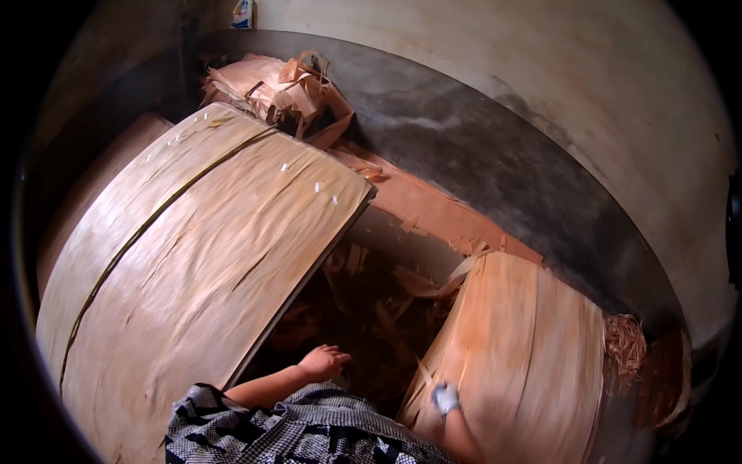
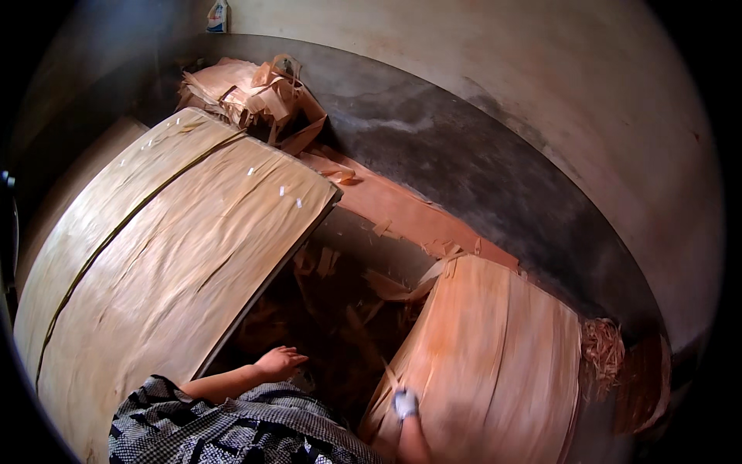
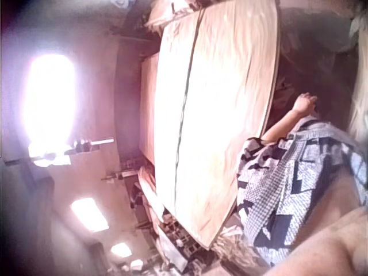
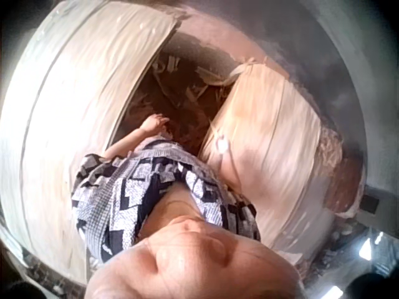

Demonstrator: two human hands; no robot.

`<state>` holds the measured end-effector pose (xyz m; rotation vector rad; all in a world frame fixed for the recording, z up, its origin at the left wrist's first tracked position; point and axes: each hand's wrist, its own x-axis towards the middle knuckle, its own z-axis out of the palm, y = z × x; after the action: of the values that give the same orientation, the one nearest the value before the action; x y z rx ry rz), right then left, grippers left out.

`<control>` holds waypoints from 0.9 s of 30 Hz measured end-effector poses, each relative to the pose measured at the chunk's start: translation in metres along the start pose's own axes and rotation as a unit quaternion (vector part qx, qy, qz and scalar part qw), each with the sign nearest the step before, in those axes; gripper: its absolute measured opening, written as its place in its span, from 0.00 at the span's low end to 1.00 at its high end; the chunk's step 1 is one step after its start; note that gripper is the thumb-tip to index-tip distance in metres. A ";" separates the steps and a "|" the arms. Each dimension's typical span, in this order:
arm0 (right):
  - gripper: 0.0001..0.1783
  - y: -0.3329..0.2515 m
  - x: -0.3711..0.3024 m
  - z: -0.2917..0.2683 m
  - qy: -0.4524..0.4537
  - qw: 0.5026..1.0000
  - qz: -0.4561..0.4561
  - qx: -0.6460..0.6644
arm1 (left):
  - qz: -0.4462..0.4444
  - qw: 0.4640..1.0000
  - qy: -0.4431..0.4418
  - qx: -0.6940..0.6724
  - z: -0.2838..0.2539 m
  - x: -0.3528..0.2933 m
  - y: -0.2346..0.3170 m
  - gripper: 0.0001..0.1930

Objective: The person repairs thin wood veneer sheets by applying adhesive tape over cracks, peeling away damaged layers, and smoothing down replacement patches using a small handheld tool.

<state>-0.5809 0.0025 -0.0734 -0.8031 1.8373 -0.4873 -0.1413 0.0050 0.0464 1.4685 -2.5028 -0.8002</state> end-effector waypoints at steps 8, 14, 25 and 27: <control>0.07 -0.314 0.116 0.013 -0.050 0.975 -0.215 0.035 | -0.012 0.995 0.098 -0.015 -0.046 0.168 -0.086 0.17; 0.04 -0.170 0.221 -0.058 -0.043 0.979 0.022 -0.197 | 0.061 0.994 0.081 -0.037 -0.122 0.350 -0.113 0.18; 0.06 -0.395 0.470 -0.089 -0.042 0.994 0.037 -0.097 | -0.174 0.945 0.268 0.065 -0.239 0.519 -0.298 0.18; 0.07 -0.439 0.525 -0.062 -0.088 0.988 0.017 -0.128 | -0.388 0.881 0.268 0.044 -0.252 0.486 -0.304 0.21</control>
<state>-0.6368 -0.6823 -0.1033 -0.9531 1.7652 -0.1527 -0.0652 -0.6164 0.0351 2.3625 -1.5339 -0.2642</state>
